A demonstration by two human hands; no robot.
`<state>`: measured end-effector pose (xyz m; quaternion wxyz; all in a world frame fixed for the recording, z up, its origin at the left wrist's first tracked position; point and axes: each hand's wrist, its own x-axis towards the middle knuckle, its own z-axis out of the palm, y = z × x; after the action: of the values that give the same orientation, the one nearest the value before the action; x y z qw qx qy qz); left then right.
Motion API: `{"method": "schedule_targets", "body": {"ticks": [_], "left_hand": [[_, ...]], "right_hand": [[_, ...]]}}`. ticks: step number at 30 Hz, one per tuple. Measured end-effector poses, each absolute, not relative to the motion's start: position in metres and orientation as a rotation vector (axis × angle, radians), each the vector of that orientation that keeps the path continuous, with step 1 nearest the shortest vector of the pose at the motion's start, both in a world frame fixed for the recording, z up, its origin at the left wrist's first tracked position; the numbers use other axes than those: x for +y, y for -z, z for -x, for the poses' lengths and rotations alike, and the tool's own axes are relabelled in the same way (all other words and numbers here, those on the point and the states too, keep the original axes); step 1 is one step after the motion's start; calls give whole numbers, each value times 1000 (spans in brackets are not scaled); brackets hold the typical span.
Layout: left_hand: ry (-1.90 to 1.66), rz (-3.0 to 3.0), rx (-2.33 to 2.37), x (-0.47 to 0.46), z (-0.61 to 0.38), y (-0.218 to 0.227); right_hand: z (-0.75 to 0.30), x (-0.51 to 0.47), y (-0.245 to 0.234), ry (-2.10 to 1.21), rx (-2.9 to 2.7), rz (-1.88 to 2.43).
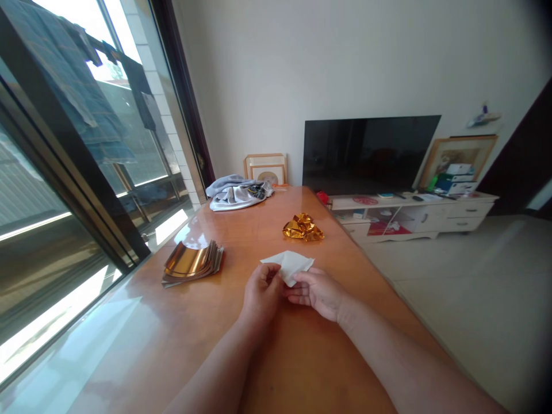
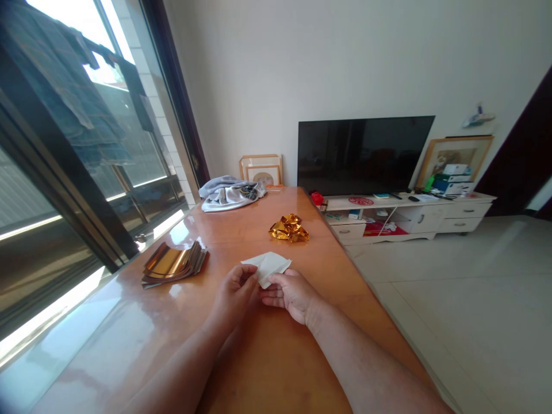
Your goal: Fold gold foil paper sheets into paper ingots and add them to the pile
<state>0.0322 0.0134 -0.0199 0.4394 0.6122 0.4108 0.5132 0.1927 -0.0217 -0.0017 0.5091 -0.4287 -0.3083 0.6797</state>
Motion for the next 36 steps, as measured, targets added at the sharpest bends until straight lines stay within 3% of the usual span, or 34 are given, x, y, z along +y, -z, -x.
{"method": "schedule_targets", "body": {"ticks": [5, 9, 13, 16, 36], "left_hand": [[-1280, -1515, 1127, 24, -21, 22], [-1215, -1458, 1136, 28, -14, 22], [-1114, -1463, 1090, 29, -9, 22], [-1065, -1464, 1096, 28, -6, 21], [-935, -2068, 1294, 27, 10, 19]], "right_hand": [[-206, -18, -2, -1528, -812, 1160], [-219, -9, 3, -1170, -969, 1422], [-227, -8, 8, -670, -1547, 1533], [-228, -15, 7, -473, -1968, 1439], [-226, -15, 9, -397, -2232, 1412]]}}
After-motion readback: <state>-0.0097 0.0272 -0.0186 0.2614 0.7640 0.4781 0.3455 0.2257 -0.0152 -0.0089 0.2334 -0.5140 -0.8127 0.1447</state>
